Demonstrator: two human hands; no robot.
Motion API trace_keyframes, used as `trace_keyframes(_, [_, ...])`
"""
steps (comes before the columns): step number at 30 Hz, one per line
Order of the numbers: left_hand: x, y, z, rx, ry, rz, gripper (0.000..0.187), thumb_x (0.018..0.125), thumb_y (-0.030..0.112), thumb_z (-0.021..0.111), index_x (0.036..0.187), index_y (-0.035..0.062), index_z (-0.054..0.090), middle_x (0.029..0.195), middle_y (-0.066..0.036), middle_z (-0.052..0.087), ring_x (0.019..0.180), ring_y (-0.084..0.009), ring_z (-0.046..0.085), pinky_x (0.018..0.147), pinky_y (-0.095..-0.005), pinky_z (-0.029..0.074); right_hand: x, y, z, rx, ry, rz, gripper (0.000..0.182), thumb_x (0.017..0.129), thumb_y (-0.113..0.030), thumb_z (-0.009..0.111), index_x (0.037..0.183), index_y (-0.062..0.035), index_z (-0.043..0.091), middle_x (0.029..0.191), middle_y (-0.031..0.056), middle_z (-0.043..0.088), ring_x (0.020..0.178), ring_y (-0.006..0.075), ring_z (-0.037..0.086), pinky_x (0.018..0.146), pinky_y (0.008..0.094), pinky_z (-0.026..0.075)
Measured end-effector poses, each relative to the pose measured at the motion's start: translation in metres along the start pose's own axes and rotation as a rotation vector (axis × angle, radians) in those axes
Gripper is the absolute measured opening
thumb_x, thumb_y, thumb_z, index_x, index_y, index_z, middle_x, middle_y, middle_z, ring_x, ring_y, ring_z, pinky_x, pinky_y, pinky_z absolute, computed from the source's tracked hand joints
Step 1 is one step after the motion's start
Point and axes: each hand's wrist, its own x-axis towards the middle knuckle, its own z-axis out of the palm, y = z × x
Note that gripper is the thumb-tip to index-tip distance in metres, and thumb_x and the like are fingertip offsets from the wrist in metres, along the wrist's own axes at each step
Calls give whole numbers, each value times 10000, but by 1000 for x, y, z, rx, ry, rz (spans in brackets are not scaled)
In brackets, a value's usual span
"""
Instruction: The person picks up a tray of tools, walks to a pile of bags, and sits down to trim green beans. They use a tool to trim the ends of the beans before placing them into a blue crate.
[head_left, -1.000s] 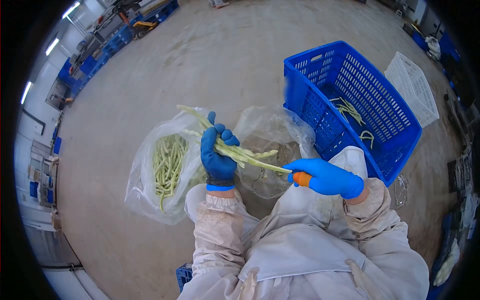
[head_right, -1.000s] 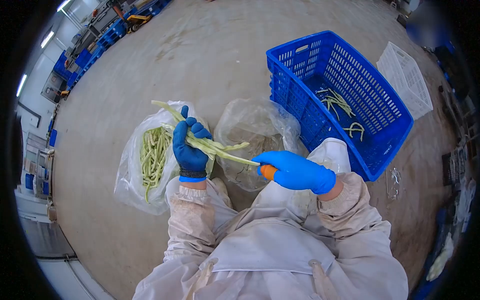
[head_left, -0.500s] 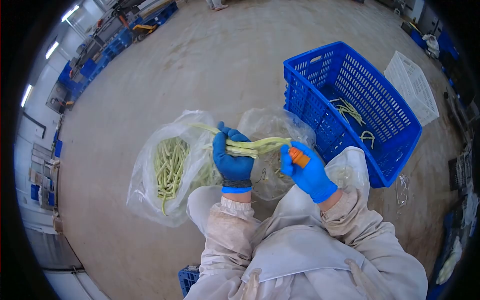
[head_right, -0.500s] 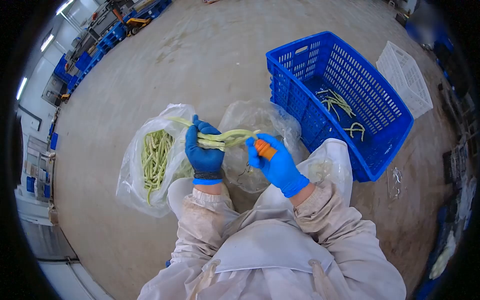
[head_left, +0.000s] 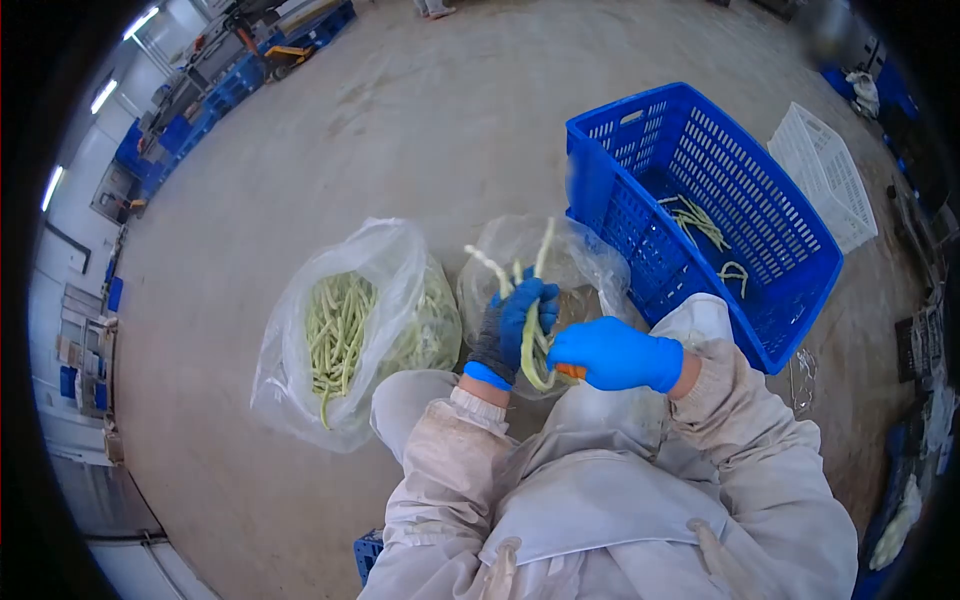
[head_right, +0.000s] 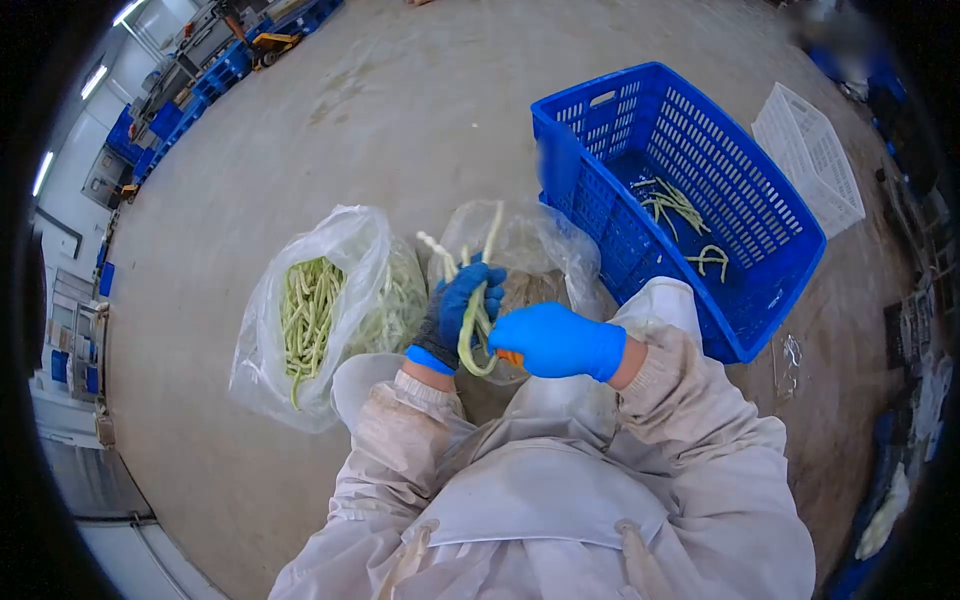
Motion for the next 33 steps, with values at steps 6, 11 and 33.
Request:
trace_keyframes(6, [16,2,-31,-59,265,133,217,875,243,581,1009,74,554,819,-67,611,635,-145,562,552,-266,485,-19,5,-2,515,144,136,166,892,-162,502,973,-70,614,808,101,608,685,243,581,646,344,462])
trace_keyframes(11, [21,7,-96,-151,362,81,101,867,208,590,849,109,574,694,-2,532,546,-116,489,511,-248,452,-37,17,-28,1045,412,363,172,903,-129,504,948,-2,611,780,68,606,694,141,547,640,295,451])
trace_keyframes(33, [-29,33,6,-155,92,319,344,916,198,529,1218,39,485,881,-76,615,582,-100,550,472,-222,449,-23,23,-13,427,409,344,155,846,-129,538,964,-44,593,849,140,624,758,256,605,666,349,463])
